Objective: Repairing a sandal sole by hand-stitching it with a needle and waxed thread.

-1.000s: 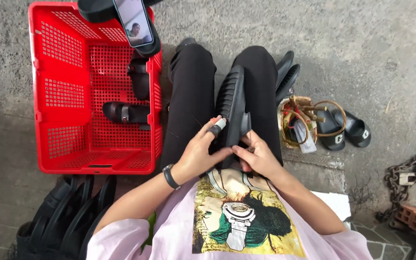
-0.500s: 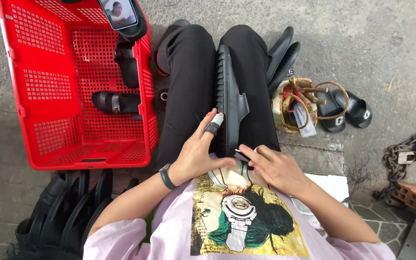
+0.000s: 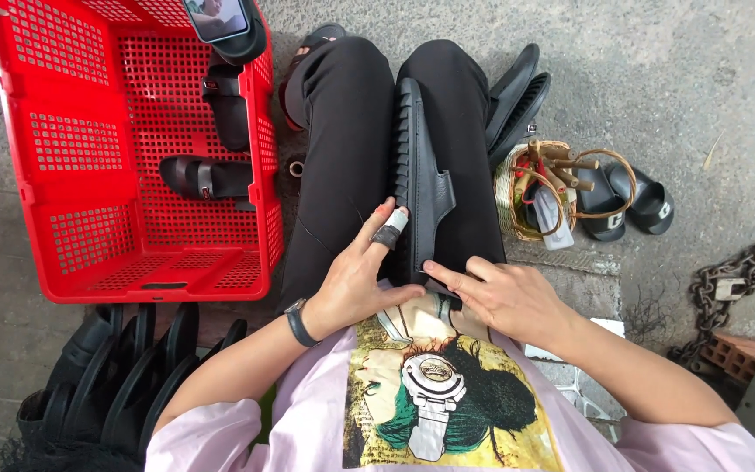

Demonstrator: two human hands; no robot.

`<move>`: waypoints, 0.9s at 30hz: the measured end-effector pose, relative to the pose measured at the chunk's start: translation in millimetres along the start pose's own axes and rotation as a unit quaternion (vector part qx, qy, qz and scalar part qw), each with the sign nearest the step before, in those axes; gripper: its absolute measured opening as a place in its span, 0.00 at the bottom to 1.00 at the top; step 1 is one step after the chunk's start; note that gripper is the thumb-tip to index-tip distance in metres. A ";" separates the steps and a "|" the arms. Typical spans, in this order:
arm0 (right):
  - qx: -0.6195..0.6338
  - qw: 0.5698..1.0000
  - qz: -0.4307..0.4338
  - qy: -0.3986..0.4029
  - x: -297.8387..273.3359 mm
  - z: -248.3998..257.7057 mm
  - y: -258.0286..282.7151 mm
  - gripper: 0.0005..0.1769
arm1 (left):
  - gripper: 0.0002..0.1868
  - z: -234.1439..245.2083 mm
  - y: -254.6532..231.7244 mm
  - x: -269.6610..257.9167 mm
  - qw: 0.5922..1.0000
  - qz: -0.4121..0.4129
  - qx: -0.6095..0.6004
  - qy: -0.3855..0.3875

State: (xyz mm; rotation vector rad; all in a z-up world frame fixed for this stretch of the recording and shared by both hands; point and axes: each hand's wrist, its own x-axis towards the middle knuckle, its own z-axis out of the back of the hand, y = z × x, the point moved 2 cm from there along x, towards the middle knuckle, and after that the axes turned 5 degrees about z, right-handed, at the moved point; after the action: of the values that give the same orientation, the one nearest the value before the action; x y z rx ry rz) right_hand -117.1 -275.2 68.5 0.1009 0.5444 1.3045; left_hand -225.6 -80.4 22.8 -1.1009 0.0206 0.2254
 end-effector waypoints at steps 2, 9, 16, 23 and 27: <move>-0.045 0.999 0.018 0.004 -0.4 2.2 0.5 0.28 | 0.55 2.2 2.9 1.5 1.000 -0.008 -0.008 0.012; -0.145 0.986 0.076 -0.021 -0.1 -0.6 2.2 0.31 | 0.55 2.1 8.6 4.7 0.999 -0.006 -0.034 0.003; -0.120 0.979 0.104 -0.126 22.9 -43.6 2.6 0.28 | 0.56 -6.9 21.1 3.7 0.999 -0.016 -0.034 -0.033; 0.009 0.971 0.136 -0.195 25.9 0.2 7.5 0.20 | 0.41 26.4 -11.3 -2.6 0.991 -0.094 0.068 -0.065; 0.057 0.943 0.095 -0.315 12.5 30.2 12.7 0.17 | 0.18 39.0 -19.5 -12.4 0.978 -0.169 0.107 -0.056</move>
State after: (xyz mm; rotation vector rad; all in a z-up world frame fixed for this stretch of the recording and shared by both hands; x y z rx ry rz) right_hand -113.1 -253.1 95.5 0.6576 0.0565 1.3358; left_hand -237.7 -56.4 59.3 -0.8601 -0.2358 -0.0211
